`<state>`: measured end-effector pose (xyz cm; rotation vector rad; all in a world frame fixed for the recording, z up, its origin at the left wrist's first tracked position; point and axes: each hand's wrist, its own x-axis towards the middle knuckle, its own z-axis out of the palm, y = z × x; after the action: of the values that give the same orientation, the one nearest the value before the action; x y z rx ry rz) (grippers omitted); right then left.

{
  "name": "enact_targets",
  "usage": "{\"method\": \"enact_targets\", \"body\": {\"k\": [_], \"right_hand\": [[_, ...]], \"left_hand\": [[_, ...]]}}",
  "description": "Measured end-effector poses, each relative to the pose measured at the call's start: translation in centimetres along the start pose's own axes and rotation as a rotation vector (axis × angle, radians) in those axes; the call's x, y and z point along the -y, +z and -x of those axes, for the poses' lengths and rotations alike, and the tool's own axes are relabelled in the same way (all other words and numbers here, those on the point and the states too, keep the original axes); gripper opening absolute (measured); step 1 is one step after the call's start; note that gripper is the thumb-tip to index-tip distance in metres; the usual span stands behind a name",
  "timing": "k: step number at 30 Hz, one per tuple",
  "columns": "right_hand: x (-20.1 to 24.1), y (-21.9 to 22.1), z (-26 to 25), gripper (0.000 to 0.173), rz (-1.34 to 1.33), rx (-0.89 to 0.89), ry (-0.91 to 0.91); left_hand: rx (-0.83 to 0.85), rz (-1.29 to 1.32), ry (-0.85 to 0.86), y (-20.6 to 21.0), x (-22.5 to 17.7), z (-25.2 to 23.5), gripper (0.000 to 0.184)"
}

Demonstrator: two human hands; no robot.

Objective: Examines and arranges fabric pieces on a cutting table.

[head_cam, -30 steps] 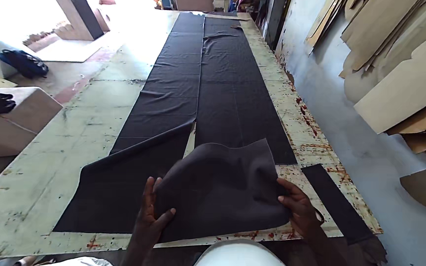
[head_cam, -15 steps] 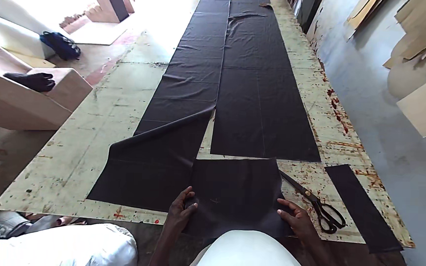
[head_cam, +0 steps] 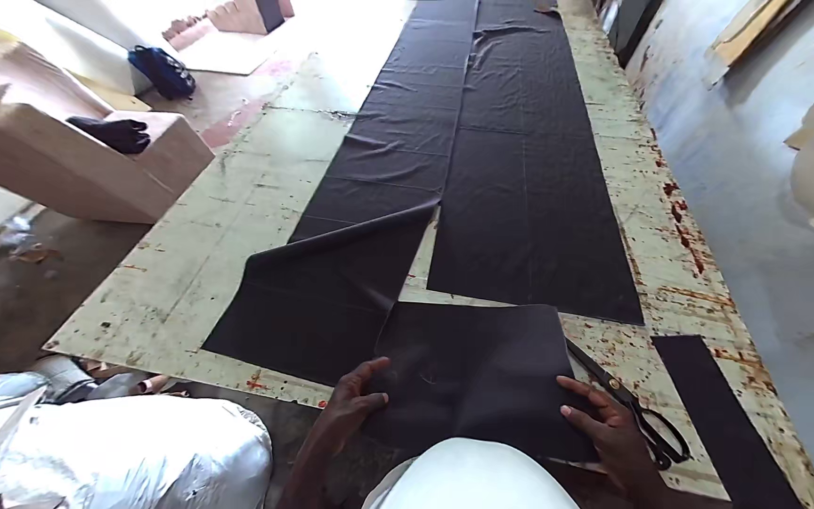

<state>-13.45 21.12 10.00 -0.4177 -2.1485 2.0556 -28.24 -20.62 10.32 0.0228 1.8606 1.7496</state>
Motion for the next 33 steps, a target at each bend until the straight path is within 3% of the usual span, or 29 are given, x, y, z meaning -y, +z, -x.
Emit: {"method": "enact_targets", "body": {"k": [2, 6, 14, 19, 22, 24, 26, 29, 33], "right_hand": [[1.9, 0.8, -0.5, 0.044, -0.025, 0.055, -0.067], [7.5, 3.3, -2.3, 0.048, -0.091, 0.183, -0.189], [15.1, 15.1, -8.4, 0.051, -0.212, 0.431, -0.404], [16.3, 24.9, -9.5, 0.060, -0.249, 0.648, -0.383], [13.7, 29.2, -10.3, 0.071, -0.148, 0.819, -0.238], [11.5, 30.8, -10.8, 0.078, -0.039, 0.961, -0.166], [9.1, 30.9, -10.9, 0.073, 0.082, 1.039, -0.150], [6.4, 27.9, -10.4, 0.058, 0.215, 0.943, -0.136], [3.1, 19.7, -8.4, 0.045, 0.251, 0.473, -0.121]], "left_hand": [[0.047, 0.004, -0.002, -0.5, -0.9, 0.3, 0.051], [0.041, -0.023, 0.116, -3.6, -4.7, 1.6, 0.056], [-0.278, -0.316, 0.408, -16.4, -16.5, 7.7, 0.062], [-0.502, -0.368, 0.406, -24.5, -21.3, 10.7, 0.068], [-0.583, -0.384, 0.295, -29.5, -20.4, 9.7, 0.067], [-0.689, -0.459, 0.214, -32.9, -18.0, 7.6, 0.063], [-0.773, -0.674, 0.155, -37.0, -14.2, 5.0, 0.061], [-0.837, -0.979, 0.000, -39.3, -9.2, 1.9, 0.064], [-0.648, -0.834, 0.217, -31.5, -6.8, -0.4, 0.054]]}}
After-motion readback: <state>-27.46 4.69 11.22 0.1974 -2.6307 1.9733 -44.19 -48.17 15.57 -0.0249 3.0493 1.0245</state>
